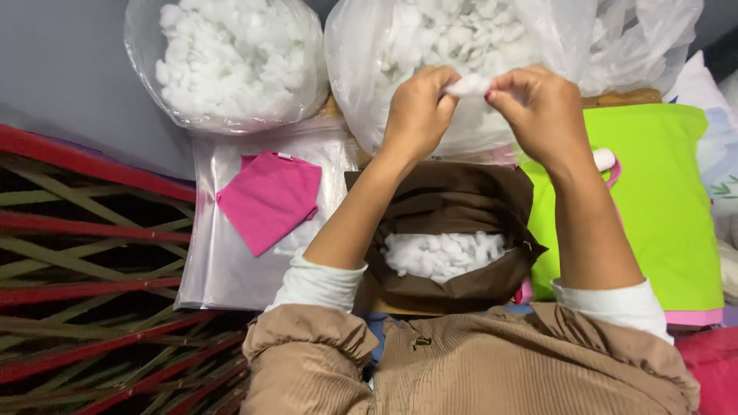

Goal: Stuffing a brown fabric pouch with white polyester fiberfill

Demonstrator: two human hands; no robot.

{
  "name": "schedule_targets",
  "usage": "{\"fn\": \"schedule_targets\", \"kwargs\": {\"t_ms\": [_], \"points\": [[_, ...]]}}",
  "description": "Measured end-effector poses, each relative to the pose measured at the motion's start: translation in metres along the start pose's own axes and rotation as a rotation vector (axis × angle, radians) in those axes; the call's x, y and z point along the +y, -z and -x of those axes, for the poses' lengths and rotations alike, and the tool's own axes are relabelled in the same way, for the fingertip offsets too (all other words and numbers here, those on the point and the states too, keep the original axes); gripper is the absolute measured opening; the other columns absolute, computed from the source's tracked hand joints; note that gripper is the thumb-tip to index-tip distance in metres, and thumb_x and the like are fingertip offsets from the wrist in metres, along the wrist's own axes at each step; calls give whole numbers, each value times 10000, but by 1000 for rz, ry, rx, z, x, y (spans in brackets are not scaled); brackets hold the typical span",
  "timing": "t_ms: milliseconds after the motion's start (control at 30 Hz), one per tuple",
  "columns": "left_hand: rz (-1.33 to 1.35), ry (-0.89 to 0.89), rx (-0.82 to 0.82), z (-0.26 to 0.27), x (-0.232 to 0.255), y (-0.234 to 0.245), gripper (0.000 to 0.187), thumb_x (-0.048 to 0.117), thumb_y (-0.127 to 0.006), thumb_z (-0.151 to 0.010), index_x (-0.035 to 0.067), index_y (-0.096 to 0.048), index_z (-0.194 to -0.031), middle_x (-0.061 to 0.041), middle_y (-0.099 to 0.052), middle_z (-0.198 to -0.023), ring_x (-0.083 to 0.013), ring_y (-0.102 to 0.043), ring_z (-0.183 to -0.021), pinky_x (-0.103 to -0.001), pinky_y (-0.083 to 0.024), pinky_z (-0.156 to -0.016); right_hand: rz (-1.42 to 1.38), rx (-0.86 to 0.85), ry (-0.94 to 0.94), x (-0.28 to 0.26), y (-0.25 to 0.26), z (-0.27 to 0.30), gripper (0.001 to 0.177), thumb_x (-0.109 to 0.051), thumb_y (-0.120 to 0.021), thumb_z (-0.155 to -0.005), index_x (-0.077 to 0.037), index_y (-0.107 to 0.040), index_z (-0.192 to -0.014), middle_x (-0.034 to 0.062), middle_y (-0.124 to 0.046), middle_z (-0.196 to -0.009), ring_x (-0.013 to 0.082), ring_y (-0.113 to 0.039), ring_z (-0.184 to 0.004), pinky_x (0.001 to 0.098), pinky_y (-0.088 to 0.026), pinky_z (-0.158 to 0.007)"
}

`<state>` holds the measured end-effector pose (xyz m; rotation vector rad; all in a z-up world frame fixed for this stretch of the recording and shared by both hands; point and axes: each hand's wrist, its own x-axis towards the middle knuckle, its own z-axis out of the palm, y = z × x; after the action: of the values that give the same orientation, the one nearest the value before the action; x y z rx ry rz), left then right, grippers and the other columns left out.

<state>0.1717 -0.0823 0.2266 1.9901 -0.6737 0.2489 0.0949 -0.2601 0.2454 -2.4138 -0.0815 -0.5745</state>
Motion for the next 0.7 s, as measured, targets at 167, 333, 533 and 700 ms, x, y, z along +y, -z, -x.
{"fn": "schedule_targets", "kwargs": {"t_ms": [167, 333, 533, 700], "points": [[27, -28, -161, 98, 28, 35, 74, 80, -659, -875, 71, -681, -945, -107, -643, -834, -309, -621, -764, -420, -507, -676, -92, -151, -144, -29, 6, 99, 160, -105, -745, -972, -74, -783, -1124, 136, -690, -972, 294, -598, -859, 370, -463, -734], [-215, 119, -442, 196, -6, 34, 255, 101, -692, -899, 96, -694, -1154, -159, -648, -1095, -407, -690, -1012, -489, -572, -846, 26, -481, -313, -42, -21, 173, 388, -172, -724, -902, -110, -696, -1284, 260, -641, -1272, 531, -616, -1125, 624, -488, -908], [-210, 271, -522, 227, -20, 24, 528, 177, -769, -855, 123, -610, -1356, -167, -569, -1284, -435, -659, -1133, -532, -571, -926, 85, -344, -120, -39, -43, 179, 664, -123, -809, -836, -157, -586, -1460, 325, -490, -1428, 558, -475, -1328, 594, -362, -1121], [-159, 275, -600, 213, -23, -4, 650, 204, -789, -858, 130, -517, -1444, -171, -547, -1324, -451, -647, -1177, -543, -554, -963, 351, -629, -159, 1, -90, 194, 535, -96, -771, -792, -237, -666, -1298, 124, -625, -1333, 396, -646, -1200, 526, -538, -981]]}}
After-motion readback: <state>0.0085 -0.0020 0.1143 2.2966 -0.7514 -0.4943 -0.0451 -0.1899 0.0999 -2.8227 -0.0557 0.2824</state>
